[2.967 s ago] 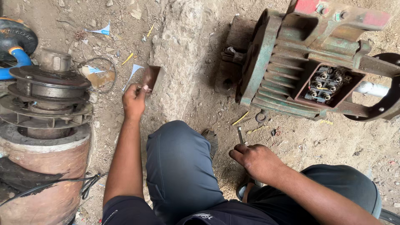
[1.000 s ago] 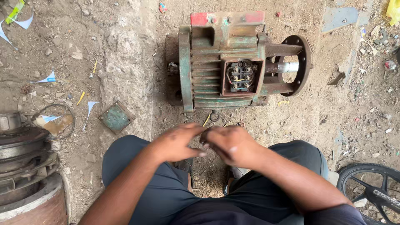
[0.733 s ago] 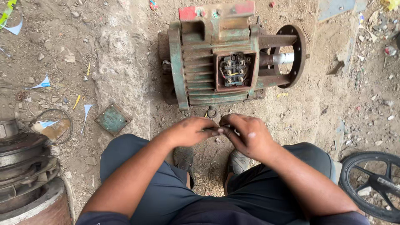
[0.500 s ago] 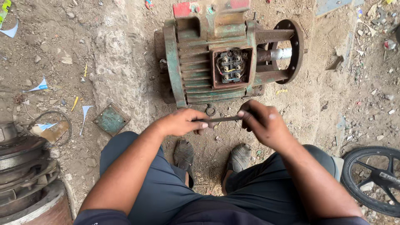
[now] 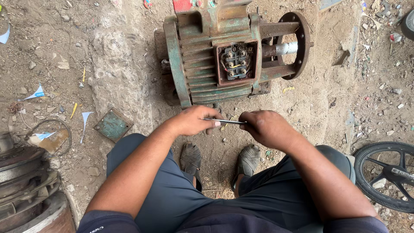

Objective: The person sits on the ground next to an electric motor and uses a screwdriver to work on the wiring inside the motor's terminal box, tightening or adjusting the terminal connections. They briefly stand up to retrieve the screwdriver from a workbench and then resume working on the terminal box.

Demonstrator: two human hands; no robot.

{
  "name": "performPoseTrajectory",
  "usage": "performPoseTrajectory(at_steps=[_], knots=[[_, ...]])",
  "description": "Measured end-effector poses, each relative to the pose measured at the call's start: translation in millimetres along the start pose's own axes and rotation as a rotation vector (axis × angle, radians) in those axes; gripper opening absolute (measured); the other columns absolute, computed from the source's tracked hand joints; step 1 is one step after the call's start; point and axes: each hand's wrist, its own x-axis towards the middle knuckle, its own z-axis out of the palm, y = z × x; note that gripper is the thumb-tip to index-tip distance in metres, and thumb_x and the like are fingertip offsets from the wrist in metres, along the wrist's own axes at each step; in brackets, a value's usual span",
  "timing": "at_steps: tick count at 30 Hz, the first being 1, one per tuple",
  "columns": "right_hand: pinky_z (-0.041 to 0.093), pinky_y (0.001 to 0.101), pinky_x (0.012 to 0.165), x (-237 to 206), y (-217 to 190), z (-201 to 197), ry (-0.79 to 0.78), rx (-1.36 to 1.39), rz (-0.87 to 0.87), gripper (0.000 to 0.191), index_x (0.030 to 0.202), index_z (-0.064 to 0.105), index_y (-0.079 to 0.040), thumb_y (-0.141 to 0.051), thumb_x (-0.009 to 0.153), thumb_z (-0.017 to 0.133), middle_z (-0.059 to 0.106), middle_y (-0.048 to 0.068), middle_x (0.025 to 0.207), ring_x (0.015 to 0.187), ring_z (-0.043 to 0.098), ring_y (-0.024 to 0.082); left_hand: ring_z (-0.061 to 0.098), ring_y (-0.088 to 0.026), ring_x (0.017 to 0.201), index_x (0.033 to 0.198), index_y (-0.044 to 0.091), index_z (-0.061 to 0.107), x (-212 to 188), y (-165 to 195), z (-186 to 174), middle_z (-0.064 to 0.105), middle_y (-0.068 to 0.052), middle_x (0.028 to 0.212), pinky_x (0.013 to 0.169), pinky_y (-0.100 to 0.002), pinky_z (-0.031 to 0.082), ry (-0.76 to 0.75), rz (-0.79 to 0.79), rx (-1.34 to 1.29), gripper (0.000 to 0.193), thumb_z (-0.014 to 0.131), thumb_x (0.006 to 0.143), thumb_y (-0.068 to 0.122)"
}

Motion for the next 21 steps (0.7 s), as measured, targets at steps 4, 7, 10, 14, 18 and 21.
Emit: performPoseTrajectory(at_steps=[4, 7, 10, 14, 18, 21], knots=[[0.054, 0.0527, 0.069, 3, 11, -6, -0.091, 0.053, 0.026, 0.02, 0.104, 0.066, -0.015, -0.032, 0.095, 0.063, 0.073, 0.014, 0.079, 0.078, 0.071, 0.038, 0.067, -0.006, 0.071, 0.115, 0.015, 0.074, -3, -8, -8, 0.073, 0.003, 0.076, 0.065, -0.03, 0.051, 0.071, -0.02, -0.112, 0.025, 0.066, 0.097, 0.03], [0.052, 0.0529, 0.07, 12, 11, -8, -0.193, 0.069, 0.012, 0.023, 0.105, 0.065, -0.013, -0.033, 0.094, 0.065, 0.073, 0.016, 0.077, 0.079, 0.07, 0.039, 0.065, -0.006, 0.068, 0.111, 0.011, 0.074, -4, -11, -10, 0.072, 0.002, 0.073, 0.063, -0.029, 0.05, 0.093, -0.007, -0.153, 0.024, 0.066, 0.099, 0.03], [0.052, 0.0512, 0.072, 22, 4, -6, -0.287, 0.107, 0.061, 0.027, 0.108, 0.065, -0.013, -0.036, 0.093, 0.069, 0.073, 0.016, 0.076, 0.078, 0.071, 0.038, 0.064, -0.006, 0.067, 0.107, 0.011, 0.074, -2, -13, -12, 0.071, 0.002, 0.069, 0.063, -0.029, 0.049, 0.113, -0.032, -0.157, 0.024, 0.063, 0.101, 0.031], [0.054, 0.0468, 0.069, 29, -2, -9, -0.161, 0.295, -0.053, 0.044, 0.126, 0.06, -0.012, -0.03, 0.088, 0.073, 0.073, 0.017, 0.079, 0.076, 0.072, 0.035, 0.06, -0.005, 0.064, 0.101, 0.008, 0.073, 5, -17, -12, 0.067, 0.003, 0.065, 0.062, -0.028, 0.048, 0.134, 0.059, -0.23, 0.025, 0.059, 0.103, 0.03], [0.057, 0.0395, 0.077, 28, 5, -34, -0.197, 0.572, -0.147, 0.064, 0.142, 0.053, -0.008, -0.029, 0.085, 0.075, 0.077, 0.013, 0.094, 0.086, 0.073, 0.027, 0.054, -0.004, 0.059, 0.097, 0.006, 0.069, 11, -23, -14, 0.063, 0.004, 0.066, 0.056, -0.023, 0.042, 0.14, 0.231, -0.434, 0.027, 0.056, 0.108, 0.028], [0.056, 0.0388, 0.091, 25, 14, -63, -0.299, 0.951, -0.4, 0.074, 0.148, 0.051, -0.003, -0.033, 0.086, 0.077, 0.072, 0.013, 0.122, 0.105, 0.069, 0.023, 0.048, -0.003, 0.054, 0.1, 0.008, 0.069, 10, -26, -19, 0.06, 0.004, 0.065, 0.048, -0.021, 0.035, 0.141, 0.228, -0.585, 0.026, 0.054, 0.108, 0.028]])
